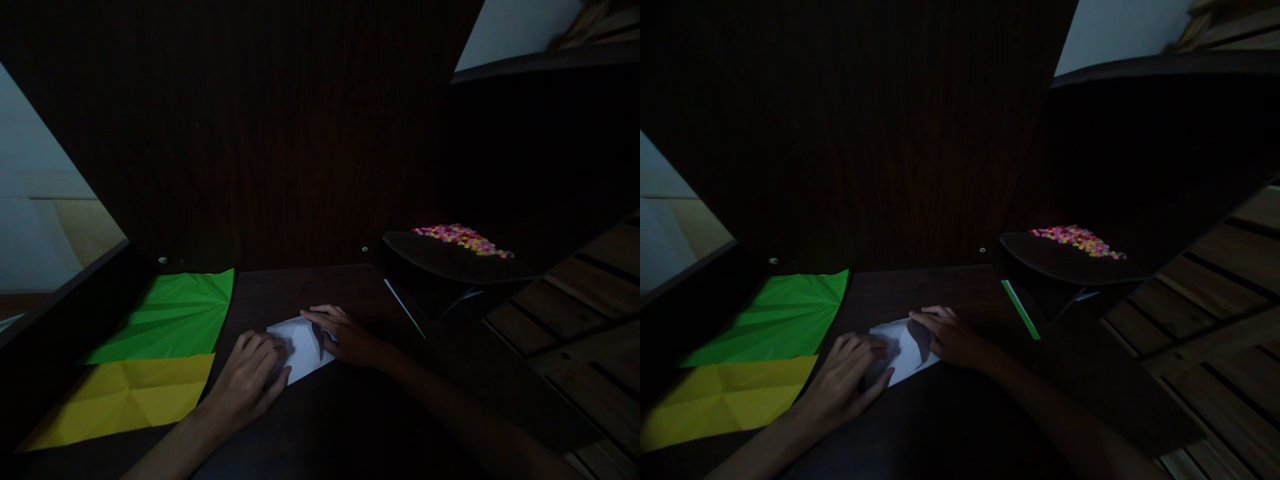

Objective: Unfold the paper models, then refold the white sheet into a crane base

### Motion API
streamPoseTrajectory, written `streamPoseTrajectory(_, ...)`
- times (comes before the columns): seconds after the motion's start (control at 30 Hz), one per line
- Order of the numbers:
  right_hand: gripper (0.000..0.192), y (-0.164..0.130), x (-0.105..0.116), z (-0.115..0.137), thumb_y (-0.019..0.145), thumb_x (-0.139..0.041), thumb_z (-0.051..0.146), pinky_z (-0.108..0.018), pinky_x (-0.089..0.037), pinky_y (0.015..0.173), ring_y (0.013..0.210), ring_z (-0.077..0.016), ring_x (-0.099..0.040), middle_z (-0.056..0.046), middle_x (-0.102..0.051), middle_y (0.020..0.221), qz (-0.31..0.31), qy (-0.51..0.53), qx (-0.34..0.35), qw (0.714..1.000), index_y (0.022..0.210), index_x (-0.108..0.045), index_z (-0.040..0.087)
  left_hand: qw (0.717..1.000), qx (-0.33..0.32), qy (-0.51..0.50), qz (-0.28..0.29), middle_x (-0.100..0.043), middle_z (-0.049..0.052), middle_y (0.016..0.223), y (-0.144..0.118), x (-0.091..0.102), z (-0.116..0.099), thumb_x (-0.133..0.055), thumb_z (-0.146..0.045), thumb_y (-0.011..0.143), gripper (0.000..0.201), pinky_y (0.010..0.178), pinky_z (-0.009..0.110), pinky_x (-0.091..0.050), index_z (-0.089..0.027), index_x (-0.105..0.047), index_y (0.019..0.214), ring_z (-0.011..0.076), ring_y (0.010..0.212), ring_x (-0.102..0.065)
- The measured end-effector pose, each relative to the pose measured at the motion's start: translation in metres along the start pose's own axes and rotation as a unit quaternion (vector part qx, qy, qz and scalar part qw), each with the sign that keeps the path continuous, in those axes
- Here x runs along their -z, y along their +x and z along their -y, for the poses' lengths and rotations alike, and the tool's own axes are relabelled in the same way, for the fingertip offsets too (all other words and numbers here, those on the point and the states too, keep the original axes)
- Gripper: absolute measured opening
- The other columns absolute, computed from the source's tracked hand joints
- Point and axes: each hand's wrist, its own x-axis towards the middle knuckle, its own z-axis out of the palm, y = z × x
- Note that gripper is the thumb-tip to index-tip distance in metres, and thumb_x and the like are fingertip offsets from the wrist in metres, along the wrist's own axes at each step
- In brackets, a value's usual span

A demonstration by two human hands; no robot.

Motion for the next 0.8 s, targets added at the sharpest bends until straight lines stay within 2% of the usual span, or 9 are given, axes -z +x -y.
streamPoseTrajectory(0.13,0.074,0.0,0.0,-0.001,0.077,-0.044,0.0,-0.045,-0.033,0.111,0.136,-0.0214,-0.037,-0.008,-0.047,0.147,0.01,0.002,0.011,1.0,0.147,-0.039,0.021,0.997,0.064,-0.004,-0.04,-0.065,0.009,0.105,-0.004,-0.006,0.006,-0.064,-0.023,0.084,0.028,0.084,0.043,-0.048,-0.019,-0.05,0.109,0.0265,0.096,-0.062)
streamPoseTrajectory(0.27,0.074,0.001,0.001,0.0,0.076,-0.043,0.002,-0.046,-0.032,0.112,0.136,-0.022,-0.037,-0.006,-0.046,0.148,0.019,-0.004,0.015,1.0,0.148,-0.038,0.022,0.983,0.14,-0.059,-0.108,-0.061,0.008,0.1,-0.003,-0.01,0.009,-0.054,-0.019,0.087,0.016,0.076,0.036,-0.053,-0.021,-0.046,0.101,0.0229,0.091,-0.063)
streamPoseTrajectory(0.37,0.073,0.001,0.001,0.0,0.077,-0.043,0.003,-0.047,-0.031,0.112,0.136,-0.0226,-0.037,-0.005,-0.045,0.15,0.023,-0.014,0.025,0.999,0.148,-0.038,0.02,0.972,0.162,-0.084,-0.146,-0.058,0.006,0.096,-0.002,-0.007,0.009,-0.048,-0.014,0.088,0.013,0.075,0.034,-0.053,-0.021,-0.046,0.098,0.0207,0.089,-0.062)
streamPoseTrajectory(0.5,0.072,0.001,0.001,0.001,0.077,-0.042,0.003,-0.047,-0.031,0.111,0.136,-0.0229,-0.037,-0.004,-0.044,0.151,0.024,-0.021,0.024,0.999,0.147,-0.04,0.021,0.962,0.175,-0.081,-0.195,-0.058,0.008,0.103,-0.003,0.0,0.007,-0.046,-0.014,0.092,0.015,0.083,0.039,-0.052,-0.021,-0.049,0.104,0.0226,0.098,-0.06)
streamPoseTrajectory(0.6,0.072,0.001,0.002,0.002,0.077,-0.042,0.003,-0.047,-0.032,0.11,0.135,-0.0236,-0.037,-0.003,-0.043,0.151,0.032,-0.029,0.022,0.999,0.147,-0.041,0.023,0.964,0.157,-0.108,-0.185,-0.059,0.01,0.116,-0.006,0.005,0.006,-0.041,-0.017,0.095,0.019,0.09,0.044,-0.05,-0.022,-0.053,0.11,0.0258,0.109,-0.057)
streamPoseTrajectory(0.7,0.071,0.0,0.001,0.001,0.078,-0.042,0.004,-0.047,-0.032,0.109,0.135,-0.0239,-0.036,-0.003,-0.041,0.152,0.037,-0.038,0.026,0.998,0.147,-0.041,0.023,0.973,0.106,-0.152,-0.137,-0.058,0.011,0.126,-0.01,0.007,0.006,-0.035,-0.019,0.098,0.029,0.098,0.045,-0.047,-0.021,-0.053,0.12,0.0267,0.118,-0.054)
streamPoseTrajectory(0.8,0.069,-0.001,0.0,-0.001,0.079,-0.042,0.004,-0.047,-0.033,0.109,0.135,-0.0245,-0.036,-0.003,-0.041,0.152,0.039,-0.048,0.029,0.998,0.146,-0.042,0.022,0.977,0.068,-0.179,-0.094,-0.061,0.012,0.127,-0.012,0.008,0.006,-0.032,-0.021,0.1,0.034,0.103,0.046,-0.044,-0.02,-0.055,0.124,0.0269,0.122,-0.054)
